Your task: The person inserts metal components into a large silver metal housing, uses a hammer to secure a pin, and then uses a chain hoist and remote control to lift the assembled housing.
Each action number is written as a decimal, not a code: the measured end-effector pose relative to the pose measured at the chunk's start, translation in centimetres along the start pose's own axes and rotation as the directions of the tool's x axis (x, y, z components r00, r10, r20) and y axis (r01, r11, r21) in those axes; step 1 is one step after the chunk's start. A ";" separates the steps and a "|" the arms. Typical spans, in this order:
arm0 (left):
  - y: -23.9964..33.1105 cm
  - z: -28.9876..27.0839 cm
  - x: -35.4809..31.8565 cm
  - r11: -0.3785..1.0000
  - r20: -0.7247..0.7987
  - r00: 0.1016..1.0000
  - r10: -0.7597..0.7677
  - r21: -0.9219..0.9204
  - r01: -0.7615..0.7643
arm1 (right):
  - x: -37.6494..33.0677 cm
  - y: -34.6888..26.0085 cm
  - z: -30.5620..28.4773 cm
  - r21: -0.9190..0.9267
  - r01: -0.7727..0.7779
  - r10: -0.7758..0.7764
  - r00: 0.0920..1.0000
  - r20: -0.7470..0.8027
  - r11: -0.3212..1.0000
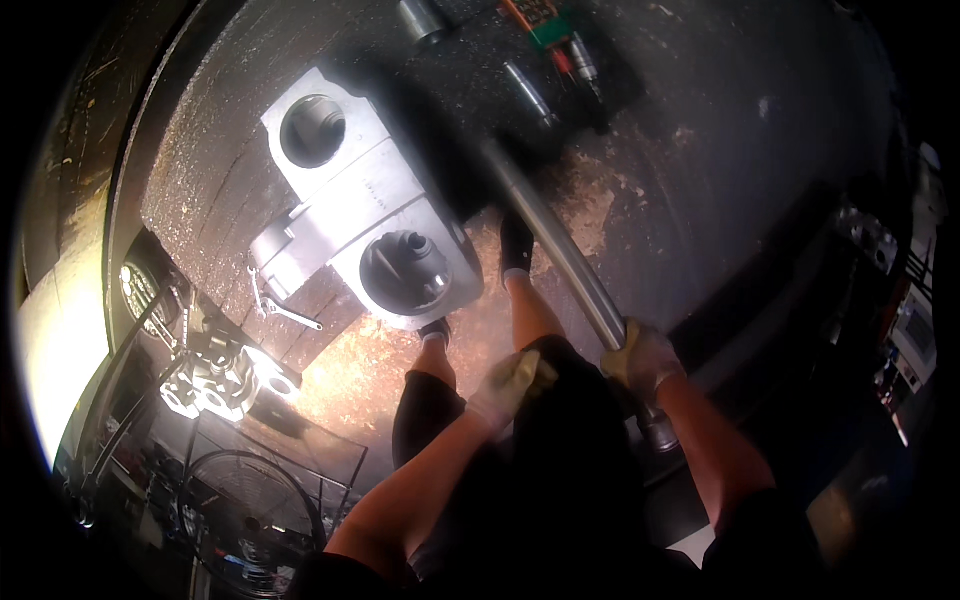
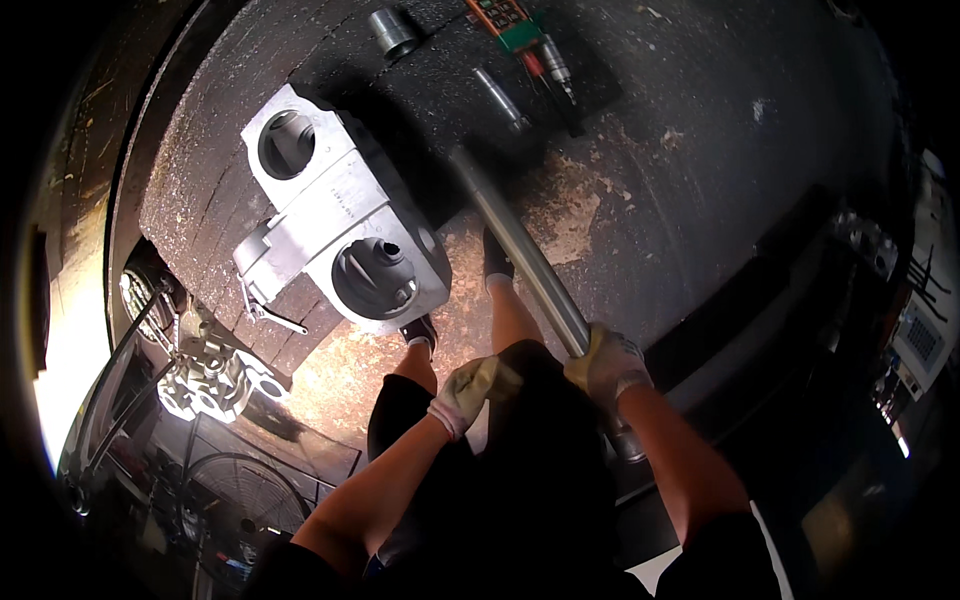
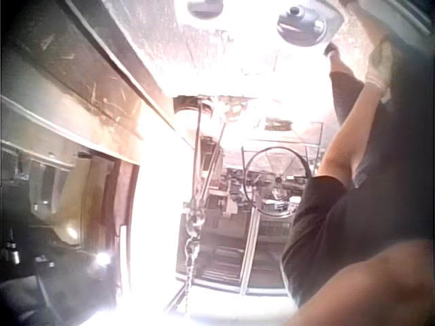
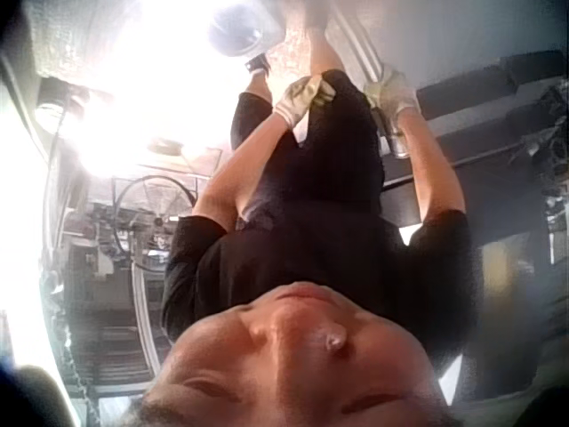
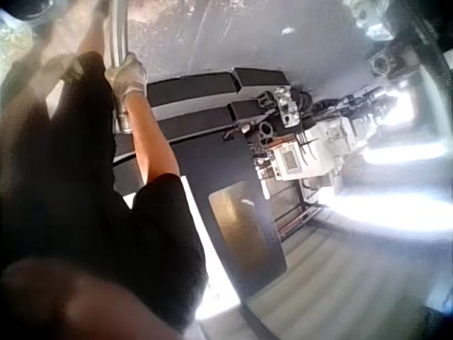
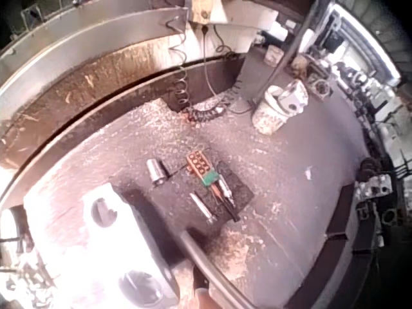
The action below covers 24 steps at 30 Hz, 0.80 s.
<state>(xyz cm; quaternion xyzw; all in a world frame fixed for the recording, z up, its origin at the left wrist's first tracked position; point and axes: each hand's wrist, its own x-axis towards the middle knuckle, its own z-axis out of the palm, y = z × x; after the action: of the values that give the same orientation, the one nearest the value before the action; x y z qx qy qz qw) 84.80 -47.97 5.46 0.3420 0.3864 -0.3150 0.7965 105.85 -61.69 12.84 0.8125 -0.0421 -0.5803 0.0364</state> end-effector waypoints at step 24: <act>-7.5 1.9 10.9 0.965 -0.427 0.904 -0.002 -0.239 -0.110 | -10.1 26.4 25.6 0.395 0.213 -0.222 0.975 -0.025 0.894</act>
<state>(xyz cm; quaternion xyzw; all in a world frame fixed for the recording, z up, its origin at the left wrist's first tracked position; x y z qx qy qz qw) 85.26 -56.30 -4.98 0.3064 0.5778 -0.1581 0.7398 77.70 -87.04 16.91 0.7966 -0.0675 -0.5687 -0.1936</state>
